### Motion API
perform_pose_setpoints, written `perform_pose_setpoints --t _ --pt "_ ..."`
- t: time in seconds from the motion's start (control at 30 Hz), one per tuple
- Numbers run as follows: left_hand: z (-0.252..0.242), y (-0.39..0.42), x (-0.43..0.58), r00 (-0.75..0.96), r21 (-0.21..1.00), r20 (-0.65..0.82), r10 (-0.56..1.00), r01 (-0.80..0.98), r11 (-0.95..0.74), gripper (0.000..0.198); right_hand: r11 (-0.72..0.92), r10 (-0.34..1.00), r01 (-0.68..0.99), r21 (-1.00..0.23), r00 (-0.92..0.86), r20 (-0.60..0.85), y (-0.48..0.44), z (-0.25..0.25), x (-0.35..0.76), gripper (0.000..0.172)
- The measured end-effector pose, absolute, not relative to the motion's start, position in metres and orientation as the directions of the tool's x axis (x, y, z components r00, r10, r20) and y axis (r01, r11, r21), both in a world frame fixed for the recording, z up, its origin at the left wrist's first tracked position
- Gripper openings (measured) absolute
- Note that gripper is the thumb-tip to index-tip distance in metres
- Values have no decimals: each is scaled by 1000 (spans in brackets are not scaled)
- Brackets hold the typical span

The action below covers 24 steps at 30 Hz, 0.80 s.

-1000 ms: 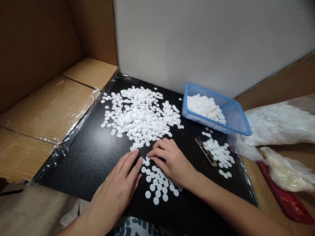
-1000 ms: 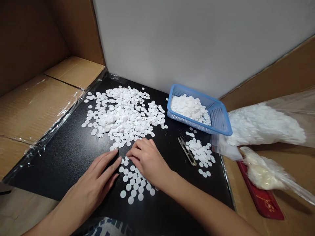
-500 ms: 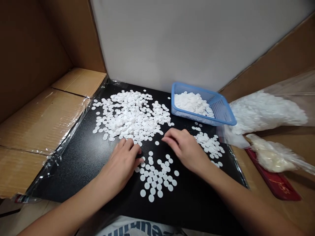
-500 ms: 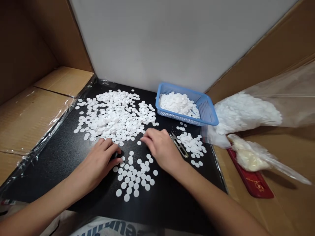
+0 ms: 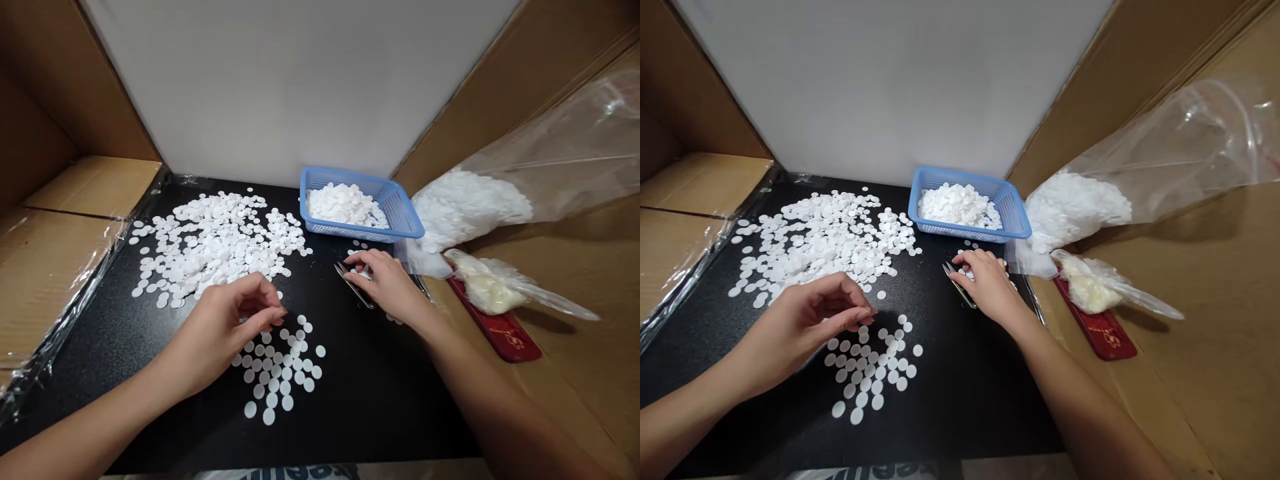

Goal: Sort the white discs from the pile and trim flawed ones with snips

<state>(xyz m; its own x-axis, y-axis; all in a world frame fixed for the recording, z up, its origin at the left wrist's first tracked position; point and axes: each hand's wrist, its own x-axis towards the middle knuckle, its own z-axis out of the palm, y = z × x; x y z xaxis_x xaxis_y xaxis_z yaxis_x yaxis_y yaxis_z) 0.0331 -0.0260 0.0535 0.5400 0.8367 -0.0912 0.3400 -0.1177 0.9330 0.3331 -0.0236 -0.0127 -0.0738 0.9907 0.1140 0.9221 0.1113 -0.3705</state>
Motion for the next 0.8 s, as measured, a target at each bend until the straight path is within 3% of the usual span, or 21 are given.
perform_pose_setpoints --t 0.13,0.33,0.43,0.53,0.67,0.8 --pt "59 -15 69 608 972 -229 760 101 213 16 113 983 951 -289 -64 174 -27 -17 333 19" --pt "43 -3 104 596 876 -361 717 -47 480 25 145 966 955 -259 -81 245 -27 -12 326 17" --pt "40 0 112 590 860 -377 714 -63 507 27 121 966 938 -326 -35 257 -30 1 324 6" --pt "39 3 115 570 858 -372 733 -89 505 28 83 968 894 -440 33 250 -36 13 322 22" --pt "38 6 114 552 839 -399 732 -103 535 25 177 955 901 -396 -59 292 -43 20 322 47" --pt "38 8 113 548 821 -428 719 -96 563 23 58 971 925 -375 35 236 -44 24 331 40"
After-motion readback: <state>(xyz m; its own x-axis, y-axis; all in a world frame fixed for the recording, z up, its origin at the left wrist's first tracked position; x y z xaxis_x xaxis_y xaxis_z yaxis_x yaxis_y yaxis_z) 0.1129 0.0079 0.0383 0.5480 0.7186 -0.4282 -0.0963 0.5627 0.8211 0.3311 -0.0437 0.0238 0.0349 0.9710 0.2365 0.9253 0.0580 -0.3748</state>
